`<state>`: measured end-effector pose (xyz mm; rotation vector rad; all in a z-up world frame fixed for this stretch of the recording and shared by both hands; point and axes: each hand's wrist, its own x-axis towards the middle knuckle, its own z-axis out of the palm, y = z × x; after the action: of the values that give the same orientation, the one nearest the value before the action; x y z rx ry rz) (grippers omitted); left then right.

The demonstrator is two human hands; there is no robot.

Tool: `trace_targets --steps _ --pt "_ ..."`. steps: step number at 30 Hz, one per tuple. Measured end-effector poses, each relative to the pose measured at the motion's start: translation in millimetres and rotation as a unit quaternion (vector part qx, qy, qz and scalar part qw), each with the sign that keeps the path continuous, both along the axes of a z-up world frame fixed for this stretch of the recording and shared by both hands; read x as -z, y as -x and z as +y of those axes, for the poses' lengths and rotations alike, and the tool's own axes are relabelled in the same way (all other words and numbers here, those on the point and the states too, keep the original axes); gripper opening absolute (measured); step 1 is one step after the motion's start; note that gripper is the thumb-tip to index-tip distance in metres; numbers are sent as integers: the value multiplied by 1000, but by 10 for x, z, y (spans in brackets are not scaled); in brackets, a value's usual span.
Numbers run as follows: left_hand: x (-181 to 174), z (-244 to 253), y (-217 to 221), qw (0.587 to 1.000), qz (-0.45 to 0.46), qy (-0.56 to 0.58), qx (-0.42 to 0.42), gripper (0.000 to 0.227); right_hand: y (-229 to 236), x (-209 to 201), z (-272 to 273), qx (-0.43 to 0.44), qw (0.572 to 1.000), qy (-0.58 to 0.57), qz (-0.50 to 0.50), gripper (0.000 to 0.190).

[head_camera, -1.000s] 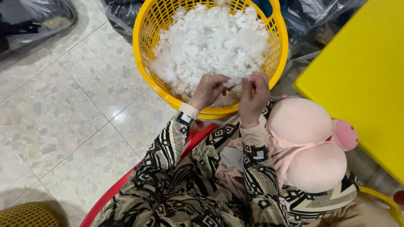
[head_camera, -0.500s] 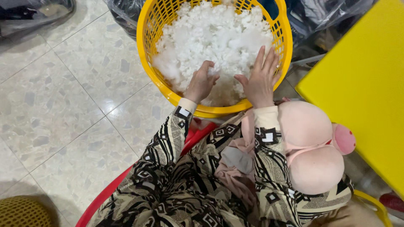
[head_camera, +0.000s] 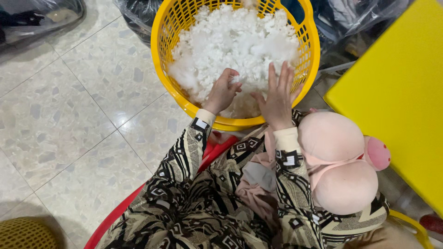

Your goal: The person repeatedly takes handfuls of white synthetic stuffing from a yellow basket and inserts them into a pink plush toy. The hands fluff and pack the material inside the toy's opening throughout the clip.

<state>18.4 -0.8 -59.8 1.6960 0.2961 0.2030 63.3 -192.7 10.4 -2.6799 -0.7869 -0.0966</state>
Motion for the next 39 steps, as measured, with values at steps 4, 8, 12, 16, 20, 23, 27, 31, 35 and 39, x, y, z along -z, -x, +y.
trace_targets --steps 4,8,12,16,20,23,27,31,35,39 --pt "-44 -31 24 998 -45 52 0 18 289 378 -43 -4 999 -1 33 64" --pt "-304 -129 128 980 -118 -101 -128 18 511 537 -78 -2 1000 -21 -16 62" --pt "-616 -106 69 864 -138 -467 -129 58 574 475 -73 -8 995 -41 -89 81" --pt "-648 -154 18 864 119 -489 -29 99 594 408 -114 2 996 16 -88 92" --pt "-512 -126 42 852 96 -513 -33 100 633 369 -40 11 998 19 -60 92" --pt "-455 -157 27 859 75 -506 -37 98 608 171 -82 6 1000 3 -18 86" --pt "-478 -200 62 876 -64 -473 -74 91 591 -350 -582 5 992 -122 19 70" --pt "-596 -514 201 892 -230 -389 -24 59 952 -869 -1471 -1 976 -213 52 41" --pt "-775 -1145 661 940 -252 -174 153 22 1750 -992 -1800 39 982 -80 168 20" --pt "-832 -1462 1276 847 -250 -240 404 19 2486 -718 -1842 0 997 6 73 34"
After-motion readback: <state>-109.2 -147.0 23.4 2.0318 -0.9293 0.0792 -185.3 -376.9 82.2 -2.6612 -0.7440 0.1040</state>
